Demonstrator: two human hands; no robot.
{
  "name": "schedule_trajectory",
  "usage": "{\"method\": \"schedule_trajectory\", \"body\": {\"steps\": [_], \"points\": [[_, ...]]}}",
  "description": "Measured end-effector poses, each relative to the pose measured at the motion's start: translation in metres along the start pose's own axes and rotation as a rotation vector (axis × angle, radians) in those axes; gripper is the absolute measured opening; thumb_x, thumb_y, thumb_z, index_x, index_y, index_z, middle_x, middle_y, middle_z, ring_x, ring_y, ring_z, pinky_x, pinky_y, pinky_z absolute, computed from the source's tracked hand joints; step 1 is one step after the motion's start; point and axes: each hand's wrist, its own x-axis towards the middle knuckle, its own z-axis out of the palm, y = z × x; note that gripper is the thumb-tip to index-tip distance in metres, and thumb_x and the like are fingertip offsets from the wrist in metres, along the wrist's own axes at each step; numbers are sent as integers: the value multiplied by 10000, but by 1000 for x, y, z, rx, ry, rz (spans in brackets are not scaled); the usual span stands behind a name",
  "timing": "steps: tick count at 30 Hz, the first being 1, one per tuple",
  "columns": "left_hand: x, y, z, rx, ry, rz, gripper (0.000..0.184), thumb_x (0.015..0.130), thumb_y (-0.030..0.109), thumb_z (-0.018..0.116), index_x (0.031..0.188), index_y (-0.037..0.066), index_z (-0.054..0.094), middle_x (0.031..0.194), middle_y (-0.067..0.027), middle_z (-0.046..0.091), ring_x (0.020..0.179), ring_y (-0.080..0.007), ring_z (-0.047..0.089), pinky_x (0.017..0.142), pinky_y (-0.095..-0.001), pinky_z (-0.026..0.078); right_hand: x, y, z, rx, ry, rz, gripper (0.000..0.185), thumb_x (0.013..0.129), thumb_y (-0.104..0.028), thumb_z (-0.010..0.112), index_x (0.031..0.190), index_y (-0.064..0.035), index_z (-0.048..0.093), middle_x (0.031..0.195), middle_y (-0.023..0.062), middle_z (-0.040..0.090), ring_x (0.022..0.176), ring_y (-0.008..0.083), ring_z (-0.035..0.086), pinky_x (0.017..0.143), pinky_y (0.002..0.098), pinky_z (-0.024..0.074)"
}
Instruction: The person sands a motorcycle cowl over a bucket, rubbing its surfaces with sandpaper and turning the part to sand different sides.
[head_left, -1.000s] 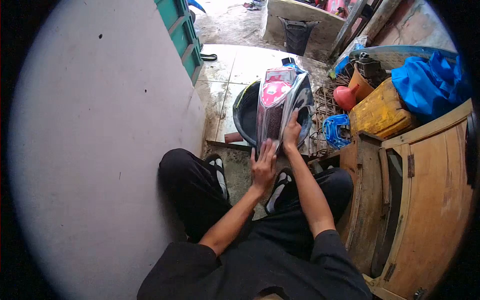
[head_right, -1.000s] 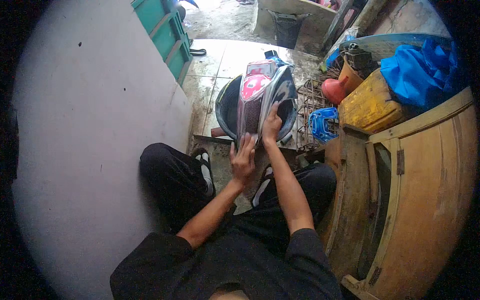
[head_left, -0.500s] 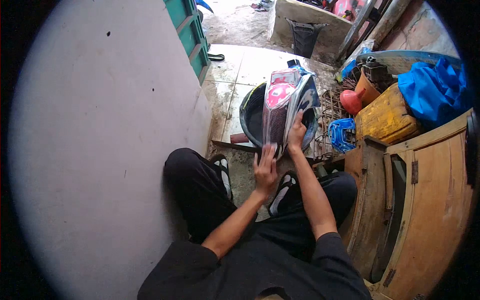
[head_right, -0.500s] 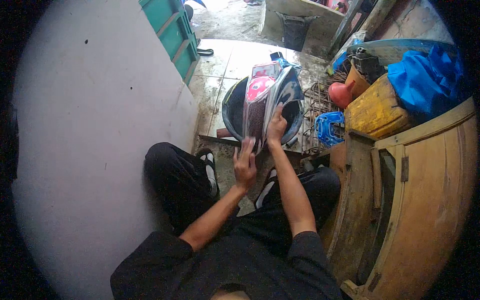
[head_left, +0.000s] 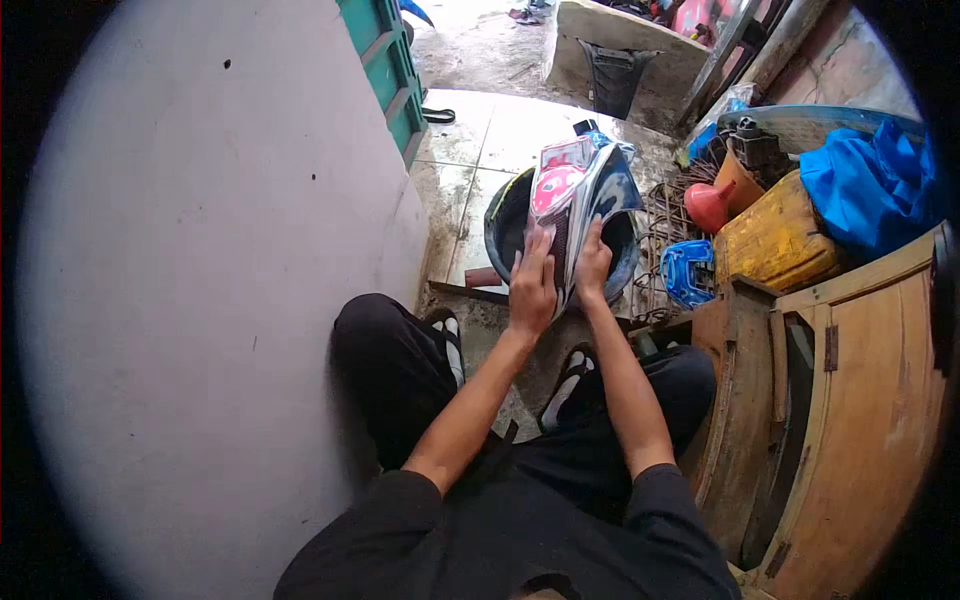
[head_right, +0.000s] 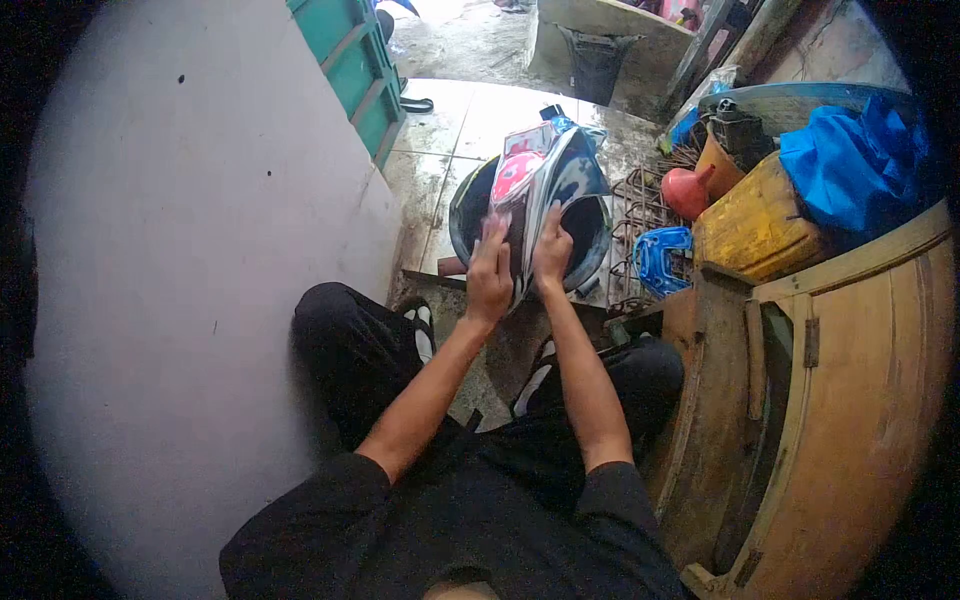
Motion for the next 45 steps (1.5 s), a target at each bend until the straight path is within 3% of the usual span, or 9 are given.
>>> {"method": "schedule_trajectory", "body": {"steps": [2, 6, 16, 25, 29, 32, 37, 42, 45], "points": [[-36, -11, 3, -6, 23, 25, 409, 1064, 212, 394, 1413, 32, 510, 1469, -189, 478, 1410, -363, 389, 1135, -482, 320, 1, 7, 2, -30, -5, 30, 792, 1007, -615, 389, 641, 80, 491, 546, 76, 396, 586, 168, 363, 572, 426, 355], [-102, -12, 4, 17, 65, 13, 394, 1056, 190, 415, 1372, -8, 542, 1428, -218, 512, 1378, -380, 432, 1123, -456, 353, -1, 3, 4, -40, 49, -1, 777, 1012, -603, 393, 610, 58, 464, 536, 56, 382, 574, 147, 355, 555, 403, 345], [9, -3, 11, 105, -26, -21, 453, 1054, 248, 399, 1476, 88, 446, 1533, -125, 418, 1440, -310, 356, 1125, -541, 299, -1, -3, 1, -10, 22, 41, 776, 1012, -600, 398, 631, 59, 548, 571, 64, 506, 582, 160, 421, 585, 392, 393], [-102, -18, 6, 196, -71, 7, 459, 1061, 261, 382, 1485, 96, 439, 1556, -118, 387, 1461, -279, 328, 1158, -521, 245, 6, 17, 0, -71, 89, 70, 793, 1006, -620, 392, 563, 30, 486, 525, 38, 416, 552, 151, 378, 545, 390, 360], [-35, -6, 17, 229, -39, 9, 449, 1064, 269, 381, 1481, 118, 449, 1545, -116, 404, 1452, -303, 339, 1159, -535, 235, 0, 3, -5, -14, 27, 92, 750, 989, -647, 412, 560, -37, 486, 559, 1, 454, 570, 130, 404, 560, 341, 368], [6, 1, 18, 260, -44, 11, 452, 1057, 250, 394, 1490, 127, 433, 1544, -114, 405, 1447, -306, 346, 1152, -535, 252, 5, 2, -2, 12, 53, 57, 773, 995, -637, 404, 586, 4, 546, 556, 36, 492, 572, 150, 441, 578, 364, 400], [-47, -10, 18, 146, 11, 11, 454, 1051, 246, 404, 1480, 103, 446, 1537, -130, 410, 1435, -299, 367, 1132, -534, 284, 5, 4, -4, -20, 35, 27, 784, 1003, -623, 398, 578, 29, 495, 542, 35, 443, 560, 156, 390, 562, 389, 374], [-95, -17, 16, 190, -59, -5, 464, 1063, 267, 371, 1491, 99, 431, 1561, -129, 375, 1466, -299, 313, 1155, -520, 234, 3, -1, 0, -37, 96, 57, 782, 1001, -632, 390, 564, 14, 447, 538, 22, 398, 565, 151, 360, 558, 385, 350], [-43, 0, 17, 163, -40, -37, 468, 1065, 274, 359, 1497, 108, 421, 1566, -129, 366, 1469, -301, 304, 1165, -516, 206, -1, -9, -5, -61, 63, 63, 788, 998, -639, 389, 571, 18, 468, 538, 35, 408, 569, 158, 372, 567, 385, 358]]}}
